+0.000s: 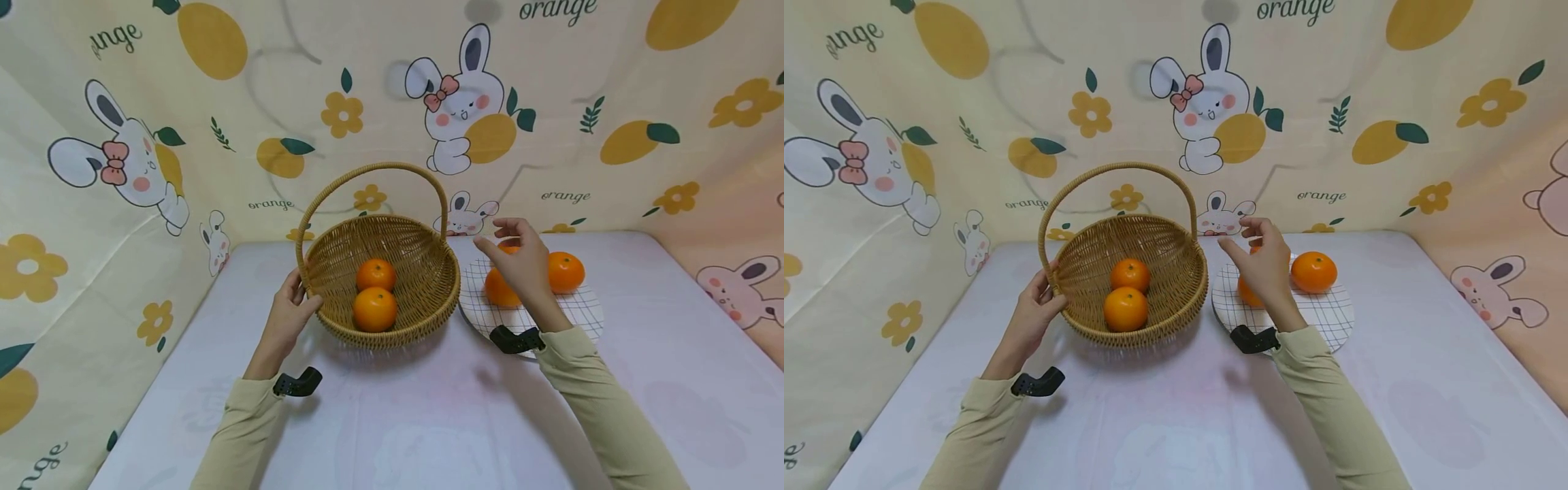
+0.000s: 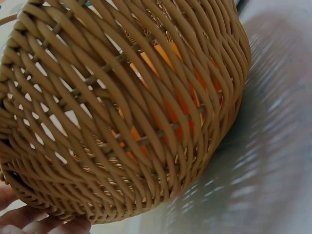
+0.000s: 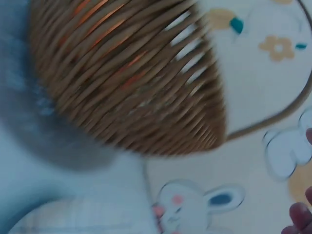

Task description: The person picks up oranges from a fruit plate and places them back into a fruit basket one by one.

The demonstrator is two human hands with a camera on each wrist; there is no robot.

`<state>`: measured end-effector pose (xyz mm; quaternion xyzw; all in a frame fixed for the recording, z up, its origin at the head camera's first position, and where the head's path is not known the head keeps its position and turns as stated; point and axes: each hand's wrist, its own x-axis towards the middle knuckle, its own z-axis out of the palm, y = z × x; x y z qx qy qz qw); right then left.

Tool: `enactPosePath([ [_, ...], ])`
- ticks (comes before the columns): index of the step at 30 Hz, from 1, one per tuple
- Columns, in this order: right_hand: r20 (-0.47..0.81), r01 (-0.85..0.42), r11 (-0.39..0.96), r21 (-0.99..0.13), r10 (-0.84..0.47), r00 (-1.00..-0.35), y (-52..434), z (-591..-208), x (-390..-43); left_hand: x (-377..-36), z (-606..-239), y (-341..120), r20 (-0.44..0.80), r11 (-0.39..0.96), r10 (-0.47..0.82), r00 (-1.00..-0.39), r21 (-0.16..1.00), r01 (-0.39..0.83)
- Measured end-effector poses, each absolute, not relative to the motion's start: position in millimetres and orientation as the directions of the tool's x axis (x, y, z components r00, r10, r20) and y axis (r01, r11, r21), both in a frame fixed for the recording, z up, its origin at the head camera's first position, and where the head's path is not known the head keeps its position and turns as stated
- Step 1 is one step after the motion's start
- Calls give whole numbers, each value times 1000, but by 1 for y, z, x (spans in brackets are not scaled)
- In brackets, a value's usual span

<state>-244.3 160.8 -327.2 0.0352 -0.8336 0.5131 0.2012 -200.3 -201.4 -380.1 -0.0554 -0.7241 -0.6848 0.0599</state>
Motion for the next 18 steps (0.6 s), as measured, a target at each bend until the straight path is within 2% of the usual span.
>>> enactPosePath([
  [8,204,-83,490,-868,199,-958,192,-367,-246,-198,-380,-201,166,56,3,-986,985,165],
  [18,14,97,584,-806,182,-983,209,-393,-247,-198,-379,-201,155,64,2,-988,986,155],
])
